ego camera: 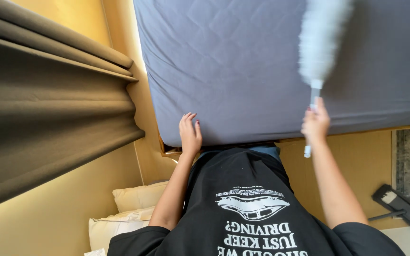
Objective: The person uses a feather duster to clean the surface of a bed covered with a gray sheet. They systematically dust the entire bed, moving around it to reach all sides and corners.
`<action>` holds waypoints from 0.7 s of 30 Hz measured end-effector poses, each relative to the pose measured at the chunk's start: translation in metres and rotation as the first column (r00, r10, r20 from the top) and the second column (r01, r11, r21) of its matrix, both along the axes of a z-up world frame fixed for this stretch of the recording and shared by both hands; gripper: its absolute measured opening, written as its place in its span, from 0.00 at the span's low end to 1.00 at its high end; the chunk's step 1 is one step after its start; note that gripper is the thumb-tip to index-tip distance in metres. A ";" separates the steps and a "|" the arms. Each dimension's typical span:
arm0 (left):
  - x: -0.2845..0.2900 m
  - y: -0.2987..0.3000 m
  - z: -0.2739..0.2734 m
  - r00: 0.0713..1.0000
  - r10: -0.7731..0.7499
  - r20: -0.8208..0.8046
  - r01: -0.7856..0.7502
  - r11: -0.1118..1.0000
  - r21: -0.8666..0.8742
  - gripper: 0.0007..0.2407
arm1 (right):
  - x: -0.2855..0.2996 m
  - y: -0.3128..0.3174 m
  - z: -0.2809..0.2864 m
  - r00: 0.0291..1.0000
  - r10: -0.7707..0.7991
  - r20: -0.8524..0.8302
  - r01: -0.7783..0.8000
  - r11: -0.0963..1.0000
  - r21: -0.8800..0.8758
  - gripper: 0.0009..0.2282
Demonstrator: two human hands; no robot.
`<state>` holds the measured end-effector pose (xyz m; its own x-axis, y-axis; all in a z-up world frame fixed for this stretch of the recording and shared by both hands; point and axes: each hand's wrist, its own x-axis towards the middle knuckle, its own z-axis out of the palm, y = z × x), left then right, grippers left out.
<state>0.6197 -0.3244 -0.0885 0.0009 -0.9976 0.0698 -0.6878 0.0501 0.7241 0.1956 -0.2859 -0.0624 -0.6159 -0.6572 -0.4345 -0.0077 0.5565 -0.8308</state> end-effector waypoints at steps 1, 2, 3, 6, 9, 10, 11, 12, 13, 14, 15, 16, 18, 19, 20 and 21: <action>-0.008 -0.008 0.014 1.000 -0.010 0.000 0.010 1.000 -0.001 0.12 | -0.024 0.008 -0.007 1.000 -0.010 0.000 0.010 1.000 -0.001 0.25; -0.016 -0.012 0.028 0.997 -0.070 -0.009 0.070 0.997 -0.021 0.13 | -0.047 0.018 -0.014 0.990 -0.140 0.015 0.139 0.990 0.026 0.21; -0.024 -0.016 0.042 0.991 -0.131 -0.017 0.130 0.991 -0.042 0.13 | -0.071 0.028 -0.021 0.963 -0.268 0.025 0.266 0.962 0.054 0.17; -0.042 -0.026 0.040 0.987 -0.137 -0.082 0.133 0.990 -0.057 0.13 | -0.079 0.038 -0.080 0.923 -0.331 -0.194 0.358 0.926 0.123 0.12; -0.057 -0.024 0.020 0.980 0.004 -0.201 0.004 0.999 0.042 0.16 | 0.061 0.027 -0.024 0.822 0.335 -0.461 -0.259 0.940 0.223 0.25; -0.056 -0.021 0.009 0.980 0.005 -0.199 0.004 0.999 0.043 0.16 | 0.093 0.025 -0.008 0.822 0.337 -0.458 -0.260 0.939 0.224 0.25; -0.055 -0.017 -0.001 0.978 0.094 -0.188 -0.084 0.994 0.063 0.19 | 0.125 0.024 0.008 0.725 0.596 -0.345 -0.540 0.803 0.252 0.23; -0.057 -0.012 -0.013 0.967 0.184 -0.179 -0.171 0.982 0.082 0.22 | 0.154 0.023 0.024 0.545 0.807 -0.230 -0.770 0.589 0.244 0.21; -0.056 -0.010 -0.007 0.966 0.185 -0.180 -0.173 0.981 0.084 0.22 | 0.173 0.022 0.022 0.543 0.808 -0.229 -0.771 0.588 0.246 0.21; -0.056 -0.006 0.000 0.960 0.251 -0.125 -0.248 0.968 0.039 0.25 | 0.190 0.021 0.021 0.375 0.914 -0.154 -0.896 0.401 0.193 0.21; -0.056 -0.002 0.006 0.946 0.317 -0.073 -0.319 0.948 -0.010 0.28 | 0.208 0.021 0.020 0.184 0.979 -0.090 -0.973 0.194 0.123 0.20; -0.052 0.001 0.012 0.945 0.318 -0.074 -0.320 0.947 -0.013 0.28 | 0.210 0.010 0.048 0.182 0.979 -0.093 -0.973 0.193 0.123 0.20; -0.041 0.004 0.025 0.941 0.337 -0.034 -0.338 0.939 -0.061 0.28 | 0.216 -0.012 0.104 0.053 0.983 0.178 -0.974 0.012 0.225 0.21; -0.037 0.003 0.034 0.941 0.336 -0.035 -0.338 0.939 -0.066 0.28 | 0.202 -0.005 0.086 0.053 0.983 0.173 -0.975 0.013 0.224 0.21; -0.034 0.005 0.043 0.959 0.285 -0.016 -0.285 0.956 -0.069 0.27 | 0.186 0.005 0.067 0.223 0.971 0.091 -0.974 0.218 0.059 0.21; -0.031 0.006 0.051 0.973 0.232 0.002 -0.231 0.970 -0.071 0.26 | 0.171 0.014 0.048 0.395 0.918 0.039 -0.910 0.397 -0.122 0.21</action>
<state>0.5891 -0.3180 -0.0376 0.2300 -0.9630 0.1404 -0.6940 -0.0612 0.7173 0.3666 -0.2723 -0.0140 0.4094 -0.8317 -0.3750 -0.4038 0.2034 -0.8920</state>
